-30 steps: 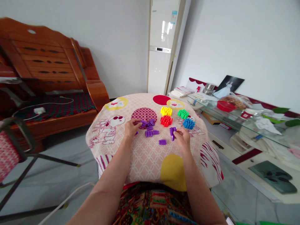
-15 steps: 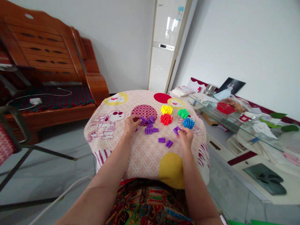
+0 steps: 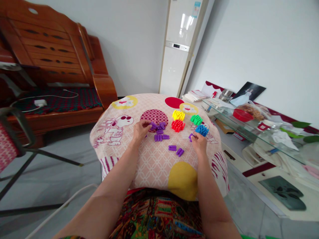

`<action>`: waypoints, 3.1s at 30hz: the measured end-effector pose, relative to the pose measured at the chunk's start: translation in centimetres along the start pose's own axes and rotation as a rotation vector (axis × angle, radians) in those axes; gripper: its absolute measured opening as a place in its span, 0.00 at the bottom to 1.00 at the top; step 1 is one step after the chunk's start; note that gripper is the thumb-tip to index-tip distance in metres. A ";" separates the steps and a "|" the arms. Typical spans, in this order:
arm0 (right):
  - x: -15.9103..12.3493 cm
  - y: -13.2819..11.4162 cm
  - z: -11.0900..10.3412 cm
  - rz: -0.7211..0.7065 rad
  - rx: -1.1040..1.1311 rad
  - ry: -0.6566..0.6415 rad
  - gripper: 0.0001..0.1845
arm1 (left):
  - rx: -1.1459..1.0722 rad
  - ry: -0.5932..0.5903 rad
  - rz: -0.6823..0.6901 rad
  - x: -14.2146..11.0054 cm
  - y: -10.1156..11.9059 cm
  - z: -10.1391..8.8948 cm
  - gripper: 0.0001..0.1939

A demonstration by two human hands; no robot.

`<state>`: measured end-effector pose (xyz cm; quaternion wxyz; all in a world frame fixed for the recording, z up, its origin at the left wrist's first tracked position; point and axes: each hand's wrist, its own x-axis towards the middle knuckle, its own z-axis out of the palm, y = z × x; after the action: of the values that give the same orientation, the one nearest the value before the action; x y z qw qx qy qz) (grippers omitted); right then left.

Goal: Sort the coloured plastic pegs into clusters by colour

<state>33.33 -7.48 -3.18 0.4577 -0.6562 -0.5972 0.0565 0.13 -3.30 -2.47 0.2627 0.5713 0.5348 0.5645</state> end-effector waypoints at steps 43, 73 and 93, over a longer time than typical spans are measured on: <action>-1.8 1.5 0.1 0.132 0.323 -0.010 0.24 | 0.128 -0.616 0.202 -3.6 6.4 12.8 0.21; -1.5 2.9 0.5 0.142 0.316 0.042 0.18 | 0.086 -0.694 0.157 -2.4 6.3 11.5 0.13; -1.7 2.3 0.1 0.086 0.261 0.054 0.18 | 0.530 -0.737 0.312 -3.0 8.3 14.9 0.21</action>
<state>34.41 -8.56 -5.60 0.5525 -0.6174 -0.5433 0.1358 17.19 -3.94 0.60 0.1924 0.8540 0.4393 0.2014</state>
